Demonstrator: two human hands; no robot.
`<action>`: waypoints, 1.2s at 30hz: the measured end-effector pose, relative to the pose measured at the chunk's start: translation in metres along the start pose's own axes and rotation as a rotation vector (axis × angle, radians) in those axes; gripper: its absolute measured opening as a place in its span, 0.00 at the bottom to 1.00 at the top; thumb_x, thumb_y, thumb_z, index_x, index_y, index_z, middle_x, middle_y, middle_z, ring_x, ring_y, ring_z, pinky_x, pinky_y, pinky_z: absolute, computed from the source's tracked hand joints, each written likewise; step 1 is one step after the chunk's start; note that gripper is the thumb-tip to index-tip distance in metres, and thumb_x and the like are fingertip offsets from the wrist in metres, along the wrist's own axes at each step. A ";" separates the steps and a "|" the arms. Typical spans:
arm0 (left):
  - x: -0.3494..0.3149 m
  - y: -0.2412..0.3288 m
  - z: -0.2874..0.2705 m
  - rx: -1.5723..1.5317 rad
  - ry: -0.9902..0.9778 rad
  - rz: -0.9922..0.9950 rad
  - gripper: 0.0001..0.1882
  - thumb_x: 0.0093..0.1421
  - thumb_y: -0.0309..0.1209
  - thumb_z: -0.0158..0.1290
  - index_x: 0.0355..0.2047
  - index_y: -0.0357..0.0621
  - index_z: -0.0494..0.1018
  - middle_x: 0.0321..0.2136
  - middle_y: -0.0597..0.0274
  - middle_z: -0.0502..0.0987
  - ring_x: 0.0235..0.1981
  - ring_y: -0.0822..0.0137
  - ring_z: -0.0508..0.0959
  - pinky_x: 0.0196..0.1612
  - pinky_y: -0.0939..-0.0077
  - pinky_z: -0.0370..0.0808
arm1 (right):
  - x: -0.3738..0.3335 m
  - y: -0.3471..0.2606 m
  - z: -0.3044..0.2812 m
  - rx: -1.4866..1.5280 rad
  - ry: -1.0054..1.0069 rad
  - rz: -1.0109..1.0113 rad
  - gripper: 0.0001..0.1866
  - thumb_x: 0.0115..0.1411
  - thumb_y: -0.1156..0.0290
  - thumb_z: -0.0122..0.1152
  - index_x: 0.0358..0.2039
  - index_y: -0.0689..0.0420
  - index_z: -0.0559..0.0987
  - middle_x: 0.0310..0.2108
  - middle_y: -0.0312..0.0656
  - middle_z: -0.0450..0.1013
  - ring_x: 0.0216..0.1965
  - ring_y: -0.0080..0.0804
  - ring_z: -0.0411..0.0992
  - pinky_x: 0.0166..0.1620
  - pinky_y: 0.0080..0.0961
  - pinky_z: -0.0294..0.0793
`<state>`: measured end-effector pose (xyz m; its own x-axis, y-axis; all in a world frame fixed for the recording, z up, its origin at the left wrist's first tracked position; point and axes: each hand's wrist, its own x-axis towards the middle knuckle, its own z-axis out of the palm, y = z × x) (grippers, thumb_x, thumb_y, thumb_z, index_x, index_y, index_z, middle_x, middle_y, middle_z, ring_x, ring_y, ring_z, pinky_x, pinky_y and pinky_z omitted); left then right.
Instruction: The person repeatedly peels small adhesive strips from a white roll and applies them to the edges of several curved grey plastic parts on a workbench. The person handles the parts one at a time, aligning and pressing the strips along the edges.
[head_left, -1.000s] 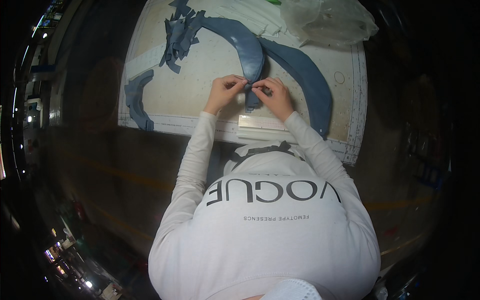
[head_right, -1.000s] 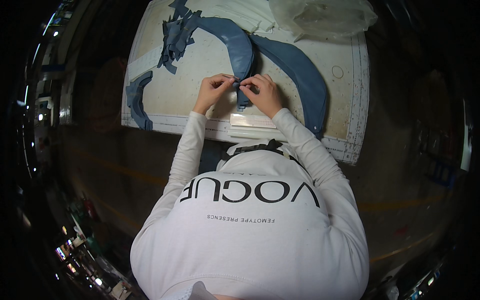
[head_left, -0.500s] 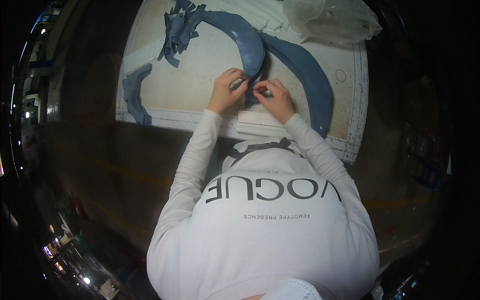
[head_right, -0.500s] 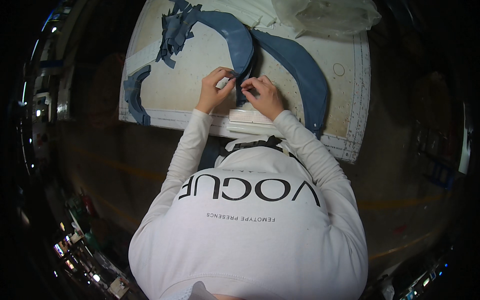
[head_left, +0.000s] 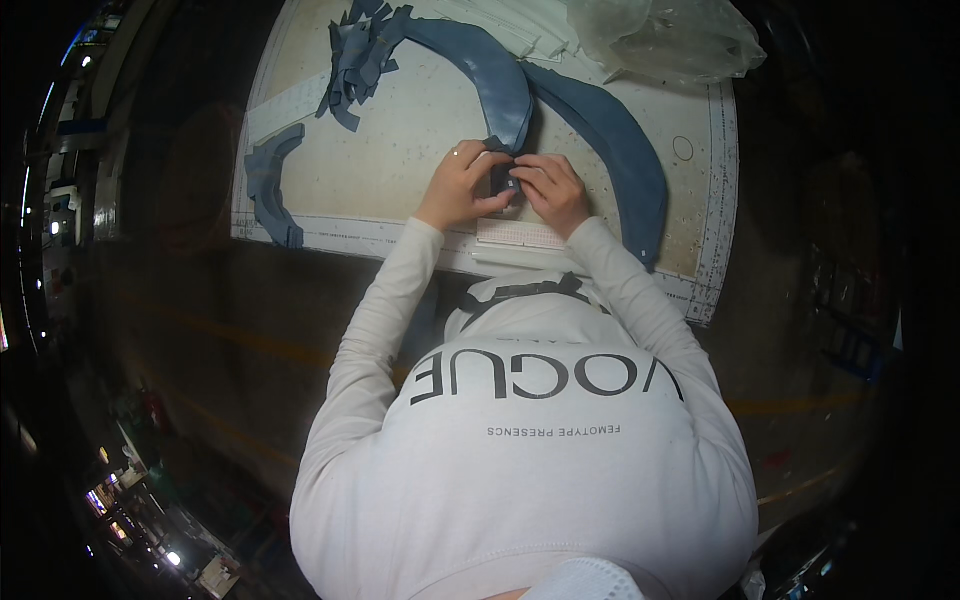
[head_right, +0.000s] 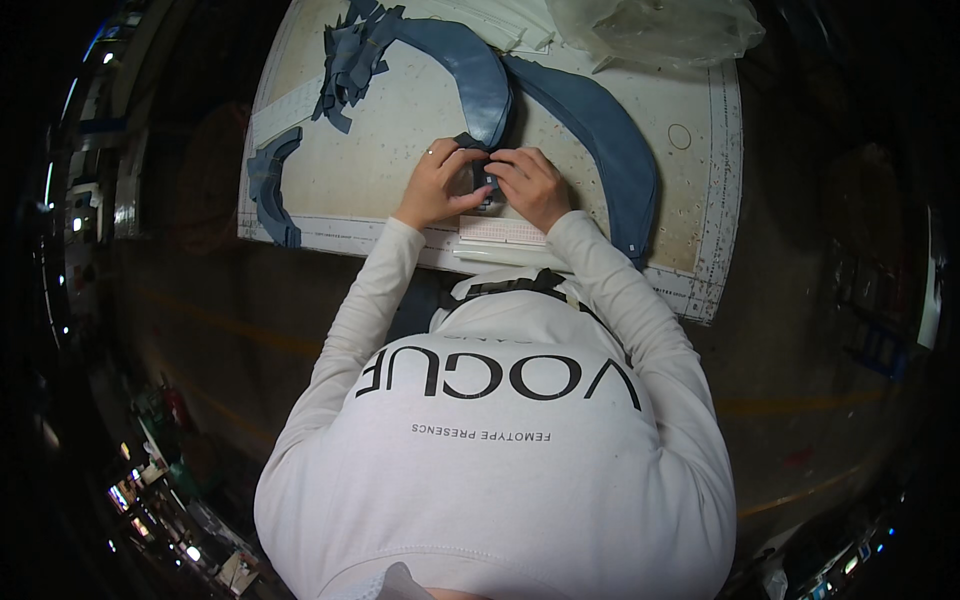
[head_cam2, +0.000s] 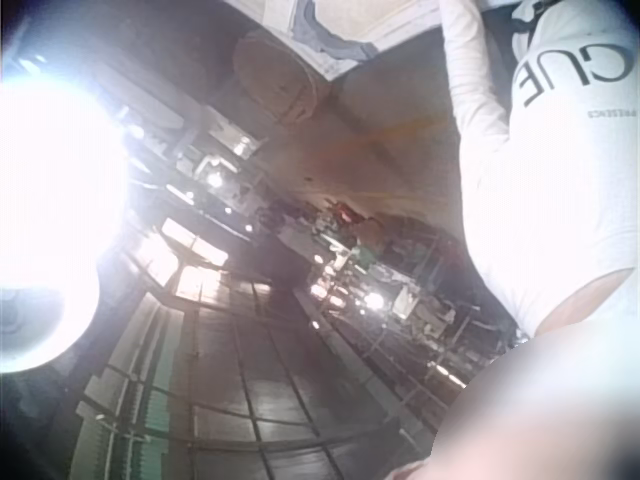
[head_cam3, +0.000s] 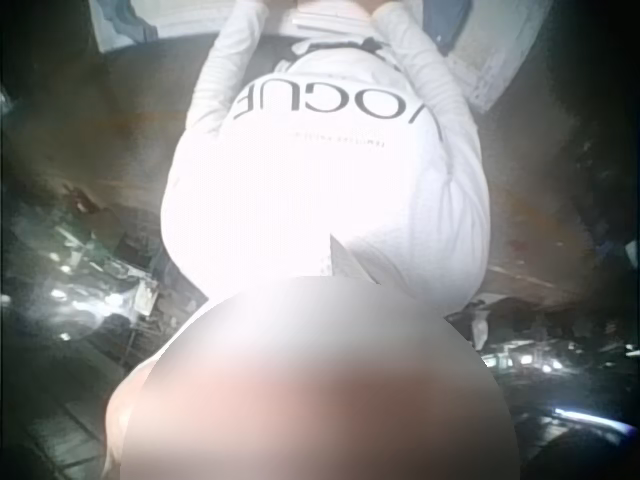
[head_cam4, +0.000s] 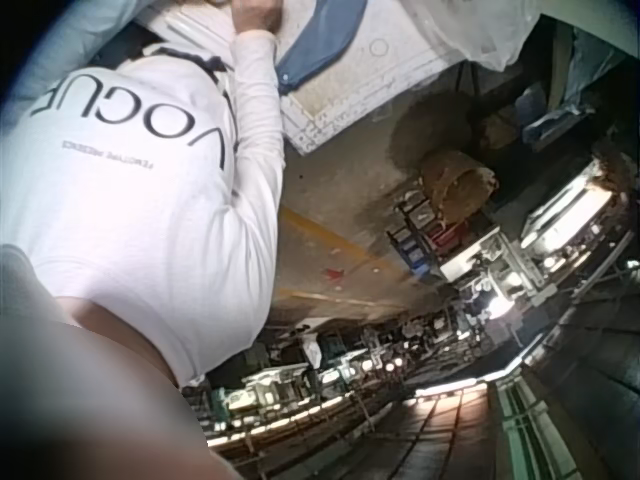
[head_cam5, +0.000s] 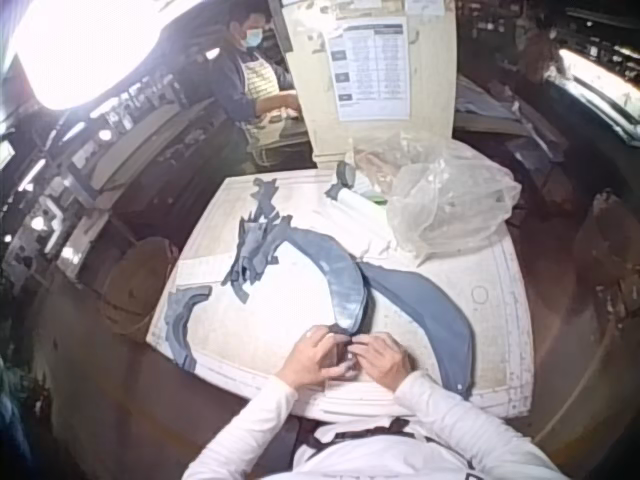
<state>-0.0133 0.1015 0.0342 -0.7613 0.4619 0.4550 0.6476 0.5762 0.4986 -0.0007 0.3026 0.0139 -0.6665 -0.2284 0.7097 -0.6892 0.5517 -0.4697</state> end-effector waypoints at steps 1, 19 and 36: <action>-0.001 0.002 0.002 0.046 0.008 0.022 0.22 0.44 0.33 0.68 0.41 0.46 0.77 0.43 0.56 0.75 0.46 0.54 0.76 0.47 0.64 0.74 | 0.002 0.000 -0.001 0.028 0.015 0.073 0.15 0.47 0.83 0.66 0.36 0.54 0.82 0.37 0.36 0.77 0.38 0.33 0.75 0.38 0.27 0.76; 0.021 0.001 0.002 -0.389 0.258 -0.232 0.11 0.53 0.20 0.60 0.38 0.41 0.78 0.29 0.57 0.76 0.28 0.62 0.78 0.34 0.74 0.73 | -0.003 -0.016 -0.001 0.464 -0.227 0.401 0.17 0.52 0.86 0.62 0.42 0.56 0.76 0.48 0.42 0.65 0.37 0.33 0.78 0.41 0.28 0.78; 0.017 -0.005 -0.005 0.005 -0.054 0.149 0.22 0.44 0.16 0.57 0.40 0.51 0.77 0.45 0.63 0.77 0.38 0.58 0.79 0.40 0.68 0.77 | -0.022 -0.011 0.011 0.017 -0.116 0.123 0.15 0.52 0.81 0.67 0.40 0.58 0.76 0.42 0.42 0.69 0.35 0.36 0.78 0.35 0.28 0.79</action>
<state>-0.0293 0.1030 0.0425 -0.6576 0.5781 0.4831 0.7534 0.5019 0.4248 0.0179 0.2931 -0.0021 -0.7740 -0.2516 0.5811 -0.6042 0.5681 -0.5587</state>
